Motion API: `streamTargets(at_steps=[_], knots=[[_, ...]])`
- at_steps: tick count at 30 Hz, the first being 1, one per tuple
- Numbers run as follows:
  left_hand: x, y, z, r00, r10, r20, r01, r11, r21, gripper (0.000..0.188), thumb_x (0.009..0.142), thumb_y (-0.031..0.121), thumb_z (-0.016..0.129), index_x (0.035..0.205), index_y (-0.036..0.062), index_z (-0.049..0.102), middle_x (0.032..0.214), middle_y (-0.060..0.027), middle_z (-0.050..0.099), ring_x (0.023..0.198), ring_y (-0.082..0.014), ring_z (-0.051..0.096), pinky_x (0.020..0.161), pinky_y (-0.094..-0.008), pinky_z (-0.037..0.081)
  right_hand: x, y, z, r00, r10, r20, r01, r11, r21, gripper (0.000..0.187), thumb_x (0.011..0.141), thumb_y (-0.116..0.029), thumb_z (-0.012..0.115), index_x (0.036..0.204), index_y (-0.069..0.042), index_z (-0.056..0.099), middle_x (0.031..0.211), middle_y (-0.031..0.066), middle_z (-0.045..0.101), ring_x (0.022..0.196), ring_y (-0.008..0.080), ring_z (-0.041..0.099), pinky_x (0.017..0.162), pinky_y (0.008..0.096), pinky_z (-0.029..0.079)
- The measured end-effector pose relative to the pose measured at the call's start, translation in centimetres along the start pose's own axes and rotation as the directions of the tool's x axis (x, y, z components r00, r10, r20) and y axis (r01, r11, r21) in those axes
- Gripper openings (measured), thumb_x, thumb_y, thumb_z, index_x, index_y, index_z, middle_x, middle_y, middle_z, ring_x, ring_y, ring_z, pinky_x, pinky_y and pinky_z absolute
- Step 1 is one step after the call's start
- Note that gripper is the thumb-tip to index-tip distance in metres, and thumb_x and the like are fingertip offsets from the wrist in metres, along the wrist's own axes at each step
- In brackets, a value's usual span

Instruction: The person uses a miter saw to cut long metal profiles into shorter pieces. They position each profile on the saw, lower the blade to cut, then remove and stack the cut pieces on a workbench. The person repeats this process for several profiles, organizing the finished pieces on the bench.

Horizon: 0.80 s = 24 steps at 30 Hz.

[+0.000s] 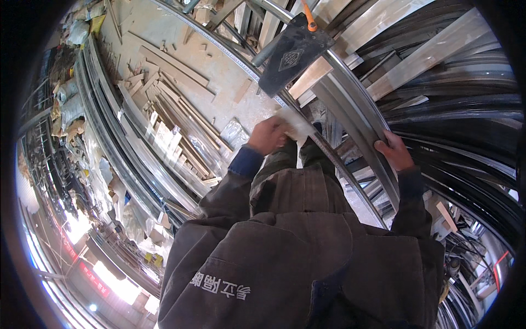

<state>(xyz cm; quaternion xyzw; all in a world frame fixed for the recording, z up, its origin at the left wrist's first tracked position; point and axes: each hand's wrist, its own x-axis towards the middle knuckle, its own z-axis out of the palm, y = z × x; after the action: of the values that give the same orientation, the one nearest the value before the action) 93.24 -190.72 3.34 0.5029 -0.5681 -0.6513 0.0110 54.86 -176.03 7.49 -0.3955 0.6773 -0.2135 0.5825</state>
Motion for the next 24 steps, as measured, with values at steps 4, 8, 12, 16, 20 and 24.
streamTargets(at_steps=[4,8,12,16,20,24], knots=[[-3.4,-13.1,-2.7,0.971,0.081,-0.226,0.073,0.798,0.599,0.073,0.081,0.027,0.072,0.141,0.0036,0.038,0.104,-0.0226,0.069,0.089,-0.0379,0.069,0.08,-0.0454,0.054,2.1,1.5,0.9,1.0,0.024,0.01,-0.023,1.0,-0.013,0.041,0.09,-0.022,0.061,0.12,0.005,0.057,0.106,0.0171,0.066,0.1,0.0247,0.063,0.089,0.0369,0.048],[-5.0,-12.1,-1.9,0.989,0.036,-0.142,0.051,0.826,0.562,0.058,0.081,0.026,0.073,0.131,0.0026,0.053,0.102,-0.0207,0.07,0.088,-0.0329,0.07,0.081,-0.0417,0.055,5.1,5.9,3.8,0.978,-0.132,-0.159,0.08,0.951,-0.298,0.044,0.091,-0.025,0.062,0.123,0.004,0.055,0.106,0.0229,0.066,0.102,0.0364,0.064,0.089,0.0424,0.049],[-2.8,-7.4,1.0,0.998,0.035,-0.047,-0.011,0.904,0.427,0.042,0.089,0.025,0.067,0.122,0.0013,0.059,0.097,-0.0182,0.07,0.087,-0.0277,0.07,0.077,-0.0366,0.055,8.4,9.3,7.1,0.929,-0.153,-0.338,-0.021,0.887,-0.461,0.044,0.089,-0.03,0.064,0.12,0.001,0.058,0.106,0.0262,0.065,0.101,0.0403,0.063,0.085,0.0473,0.05],[0.4,-1.9,4.3,0.986,0.126,0.111,-0.144,0.974,0.173,0.032,0.093,0.018,0.063,0.122,0.0026,0.06,0.101,-0.0156,0.07,0.091,-0.0223,0.069,0.078,-0.0345,0.056,12.2,11.3,8.4,0.962,-0.193,-0.191,0.161,0.972,-0.172,0.03,0.086,-0.029,0.067,0.098,-0.002,0.068,0.087,0.0202,0.068,0.081,0.0356,0.066,0.074,0.0476,0.052],[3.6,1.5,6.9,0.959,0.193,0.207,-0.257,0.901,0.35,0.03,0.096,0.017,0.061,0.122,0.0028,0.061,0.106,-0.0138,0.069,0.092,-0.021,0.067,0.077,-0.033,0.054,11.3,7.2,10.0,0.81,-0.214,-0.546,0.019,0.94,-0.341,0.024,0.08,-0.019,0.064,0.099,-0.004,0.068,0.093,0.0183,0.067,0.094,0.0362,0.061,0.087,0.0494,0.048],[7.7,1.2,8.2,0.881,0.429,0.201,-0.472,0.761,0.445,0.028,0.093,0.018,0.065,0.116,0.0018,0.064,0.105,-0.0152,0.068,0.092,-0.0244,0.066,0.082,-0.036,0.053,5.7,7.1,9.9,0.656,-0.07,-0.752,0.06,0.997,-0.041,0.024,0.086,-0.021,0.06,0.101,-0.003,0.066,0.1,0.0207,0.066,0.099,0.0374,0.061,0.087,0.0486,0.047]])
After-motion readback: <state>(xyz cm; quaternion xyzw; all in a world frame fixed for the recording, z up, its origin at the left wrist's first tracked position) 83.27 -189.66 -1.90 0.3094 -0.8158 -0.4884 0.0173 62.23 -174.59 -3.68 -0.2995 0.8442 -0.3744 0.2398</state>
